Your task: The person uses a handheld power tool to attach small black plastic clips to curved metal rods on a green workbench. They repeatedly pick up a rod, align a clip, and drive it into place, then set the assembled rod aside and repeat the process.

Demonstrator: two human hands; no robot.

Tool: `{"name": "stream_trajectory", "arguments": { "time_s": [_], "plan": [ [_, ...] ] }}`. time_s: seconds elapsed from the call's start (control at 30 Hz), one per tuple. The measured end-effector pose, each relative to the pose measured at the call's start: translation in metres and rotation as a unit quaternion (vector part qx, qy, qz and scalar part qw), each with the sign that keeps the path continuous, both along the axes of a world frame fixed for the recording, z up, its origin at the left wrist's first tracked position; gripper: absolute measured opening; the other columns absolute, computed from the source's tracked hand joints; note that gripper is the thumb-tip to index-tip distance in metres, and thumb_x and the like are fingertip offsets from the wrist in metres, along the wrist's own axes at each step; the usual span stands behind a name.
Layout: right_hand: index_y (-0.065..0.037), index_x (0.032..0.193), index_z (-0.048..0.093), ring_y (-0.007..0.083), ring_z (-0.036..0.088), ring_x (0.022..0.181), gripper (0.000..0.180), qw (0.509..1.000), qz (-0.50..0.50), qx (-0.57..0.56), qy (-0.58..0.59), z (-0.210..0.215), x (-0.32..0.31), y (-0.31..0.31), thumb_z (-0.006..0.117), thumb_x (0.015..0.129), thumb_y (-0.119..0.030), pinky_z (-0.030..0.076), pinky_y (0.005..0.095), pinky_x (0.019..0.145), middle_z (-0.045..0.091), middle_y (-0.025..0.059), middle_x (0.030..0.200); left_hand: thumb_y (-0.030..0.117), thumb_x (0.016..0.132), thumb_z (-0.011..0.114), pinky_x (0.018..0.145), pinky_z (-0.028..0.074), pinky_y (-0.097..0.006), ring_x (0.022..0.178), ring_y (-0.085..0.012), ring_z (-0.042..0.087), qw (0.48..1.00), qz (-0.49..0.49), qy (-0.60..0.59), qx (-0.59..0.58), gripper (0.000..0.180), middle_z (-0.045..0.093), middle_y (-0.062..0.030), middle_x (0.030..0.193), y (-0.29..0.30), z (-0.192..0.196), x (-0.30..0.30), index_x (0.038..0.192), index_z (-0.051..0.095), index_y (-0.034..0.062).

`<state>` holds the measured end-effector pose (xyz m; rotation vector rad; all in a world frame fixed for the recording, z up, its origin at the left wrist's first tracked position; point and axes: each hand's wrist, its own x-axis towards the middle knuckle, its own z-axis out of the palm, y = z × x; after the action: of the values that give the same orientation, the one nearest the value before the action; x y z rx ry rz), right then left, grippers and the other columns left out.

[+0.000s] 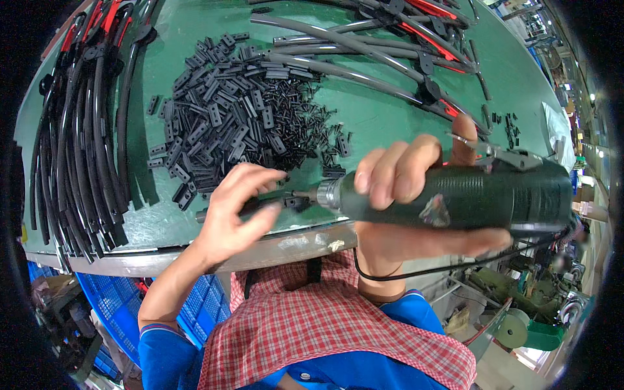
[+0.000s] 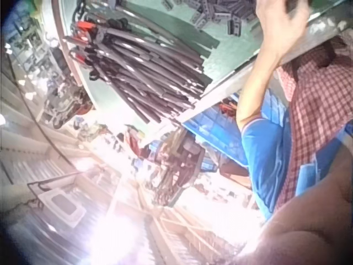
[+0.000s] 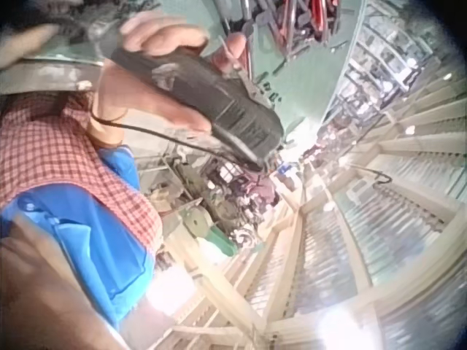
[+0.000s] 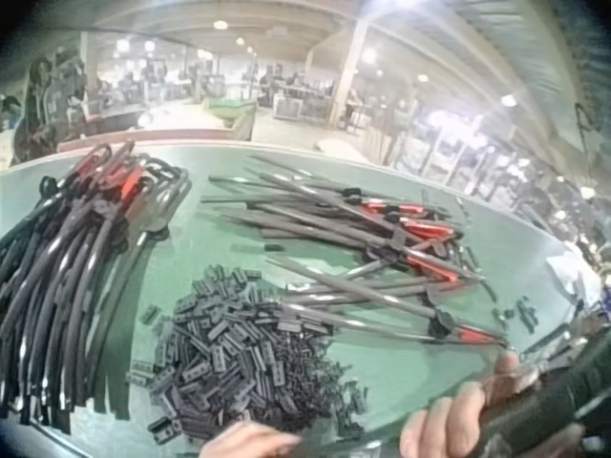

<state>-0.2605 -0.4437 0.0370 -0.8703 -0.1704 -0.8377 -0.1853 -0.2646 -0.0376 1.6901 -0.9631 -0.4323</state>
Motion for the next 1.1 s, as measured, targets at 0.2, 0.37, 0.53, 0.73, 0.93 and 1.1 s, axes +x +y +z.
{"name": "stream_trajectory", "arguments": {
  "time_s": [0.2,0.37,0.53,0.73,0.93,1.1],
  "plan": [
    [-0.002,0.139,0.034,0.0155,0.048,0.051,0.105,0.991,0.014,-0.124,0.044,-0.002,-0.01,0.018,0.052,0.071,-0.08,0.043,0.0326,0.05,0.046,0.0029,0.067,0.019,0.073,0.071,0.075,0.043,-0.035,0.087,-0.0239,0.054,0.971,-0.008,-0.215,0.107,0.036,0.058,-0.007,0.094,-0.005,-0.015,-0.016,0.105,0.065,0.0033],
    [-0.003,0.137,0.036,0.0165,0.049,0.051,0.101,0.986,-0.002,-0.143,0.087,-0.004,-0.007,0.028,0.054,0.071,-0.077,0.043,0.0331,0.05,0.046,0.0034,0.066,0.019,0.074,0.07,0.073,0.042,-0.035,0.083,-0.0229,0.054,0.972,0.006,-0.214,0.099,0.032,0.059,-0.0058,0.09,-0.002,-0.02,-0.016,0.102,0.066,0.004],
    [-0.002,0.129,0.042,0.0164,0.049,0.05,0.084,0.968,0.096,-0.209,0.098,-0.008,-0.002,0.03,0.056,0.077,-0.066,0.042,0.0323,0.048,0.047,0.0031,0.064,0.018,0.074,0.069,0.072,0.042,-0.034,0.079,-0.0224,0.056,0.97,-0.005,-0.223,0.098,0.031,0.06,-0.0049,0.085,-0.002,-0.021,-0.018,0.101,0.066,0.0031],
    [-0.002,0.121,0.049,0.0162,0.048,0.048,0.063,0.948,0.207,-0.215,0.11,-0.011,0.011,0.021,0.059,0.084,-0.052,0.042,0.0314,0.046,0.048,0.0028,0.061,0.019,0.073,0.068,0.072,0.042,-0.035,0.079,-0.0221,0.056,0.973,0.0,-0.218,0.081,0.033,0.061,-0.006,0.087,-0.002,-0.026,-0.017,0.102,0.066,0.0018],
    [-0.009,0.136,0.039,0.009,0.042,0.045,0.075,0.963,0.173,0.203,-0.048,-0.025,-0.03,-0.035,0.058,0.084,-0.059,0.038,0.0252,0.045,0.041,-0.0022,0.06,0.018,0.077,0.069,0.07,0.045,-0.035,0.078,-0.0231,0.057,0.971,0.012,-0.229,0.07,0.03,0.061,-0.0062,0.086,-0.005,-0.021,-0.021,0.102,0.065,0.0034],
    [-0.009,0.129,0.045,0.0103,0.033,0.044,0.075,0.962,0.054,0.205,0.17,-0.023,-0.081,-0.014,0.051,0.083,-0.067,0.027,0.0268,0.041,0.034,-0.0011,0.058,0.017,0.082,0.068,0.075,0.049,-0.036,0.082,-0.0265,0.062,0.998,0.037,-0.043,0.03,0.034,0.065,-0.0128,0.091,0.031,0.015,-0.009,0.114,0.064,0.0074]
  ]
}}
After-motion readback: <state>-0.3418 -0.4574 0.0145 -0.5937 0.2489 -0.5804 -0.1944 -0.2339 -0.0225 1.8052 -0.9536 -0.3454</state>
